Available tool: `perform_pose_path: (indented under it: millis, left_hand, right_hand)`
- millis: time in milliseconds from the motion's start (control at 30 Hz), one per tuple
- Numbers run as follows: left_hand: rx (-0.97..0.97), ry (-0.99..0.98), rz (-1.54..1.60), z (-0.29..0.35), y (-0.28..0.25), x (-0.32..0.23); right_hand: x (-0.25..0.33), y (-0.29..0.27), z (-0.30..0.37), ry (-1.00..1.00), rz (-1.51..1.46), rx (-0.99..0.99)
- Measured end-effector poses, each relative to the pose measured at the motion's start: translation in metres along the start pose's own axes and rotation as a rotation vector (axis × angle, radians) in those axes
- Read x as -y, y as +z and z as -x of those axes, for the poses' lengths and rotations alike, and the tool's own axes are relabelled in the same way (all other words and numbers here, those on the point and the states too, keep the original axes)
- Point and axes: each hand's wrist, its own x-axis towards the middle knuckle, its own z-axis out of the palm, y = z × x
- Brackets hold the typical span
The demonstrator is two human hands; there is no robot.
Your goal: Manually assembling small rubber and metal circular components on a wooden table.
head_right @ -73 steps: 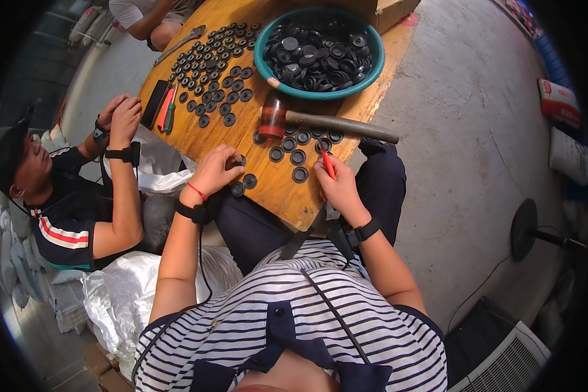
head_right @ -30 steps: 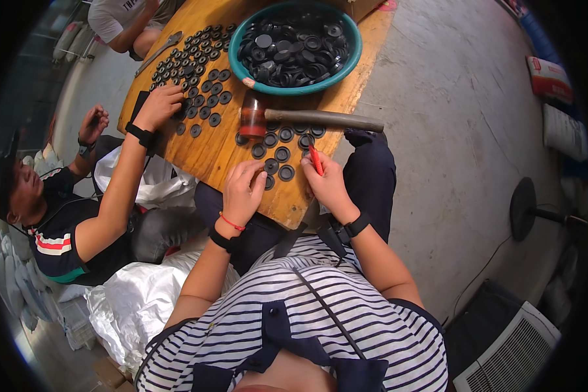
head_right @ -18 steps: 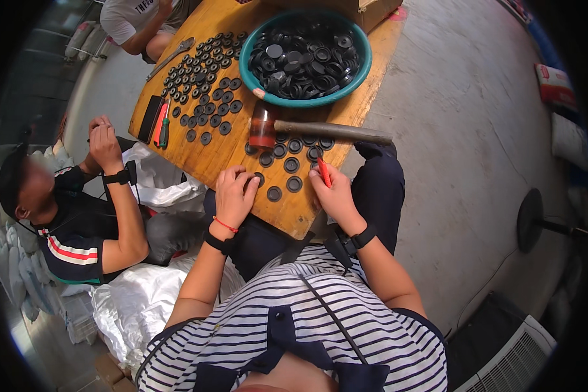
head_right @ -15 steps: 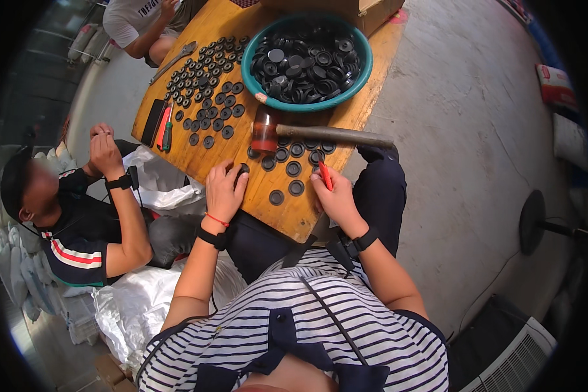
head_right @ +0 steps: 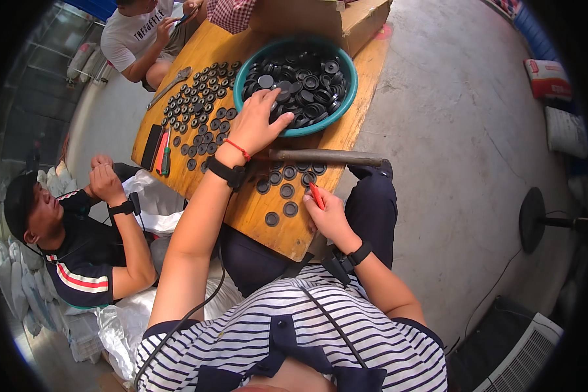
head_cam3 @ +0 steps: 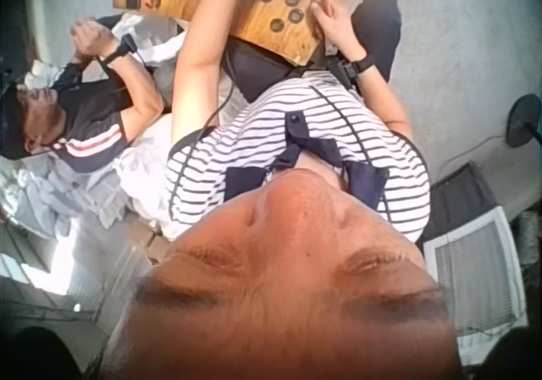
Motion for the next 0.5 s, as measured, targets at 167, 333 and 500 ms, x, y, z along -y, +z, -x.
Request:
perform_pose_path:
  millis: [167,333,500]
  left_hand:
    - [0.194,-0.12,-0.1,-0.028,0.016,-0.015]
    - [0.091,-0.107,-0.131,-0.027,0.029,-0.004]
    - [0.141,-0.116,-0.076,-0.032,0.027,0.004]
  right_hand:
    - [-0.002,-0.002,0.001,0.016,-0.017,0.008]
    - [-0.005,-0.005,-0.003,0.002,-0.031,0.027]
    - [-0.005,-0.006,-0.003,-0.004,-0.003,0.026]
